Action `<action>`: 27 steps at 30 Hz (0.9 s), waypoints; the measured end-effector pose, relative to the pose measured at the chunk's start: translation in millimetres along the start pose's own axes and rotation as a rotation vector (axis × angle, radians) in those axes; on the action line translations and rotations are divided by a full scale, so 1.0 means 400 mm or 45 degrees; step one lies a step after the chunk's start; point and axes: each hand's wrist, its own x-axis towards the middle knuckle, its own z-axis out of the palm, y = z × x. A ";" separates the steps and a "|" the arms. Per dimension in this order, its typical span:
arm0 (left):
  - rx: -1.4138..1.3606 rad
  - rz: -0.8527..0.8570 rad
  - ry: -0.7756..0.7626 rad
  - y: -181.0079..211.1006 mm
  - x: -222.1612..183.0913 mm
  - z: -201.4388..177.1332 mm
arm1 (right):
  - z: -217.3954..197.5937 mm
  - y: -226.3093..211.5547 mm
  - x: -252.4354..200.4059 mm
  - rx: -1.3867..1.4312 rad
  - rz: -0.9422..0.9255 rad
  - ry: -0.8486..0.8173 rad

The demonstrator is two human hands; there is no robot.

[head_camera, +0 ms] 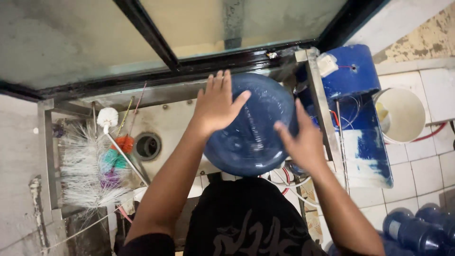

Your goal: The person cleans large water jugs using a long-handled brush and water in a sink, then places a jug onto a motorized cleaning machine to rinse the interior. The person then wipes the exterior of a jug with a white cloth.

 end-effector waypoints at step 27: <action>0.255 0.462 0.074 0.114 0.221 0.066 | 0.006 -0.009 -0.125 0.295 -0.127 0.092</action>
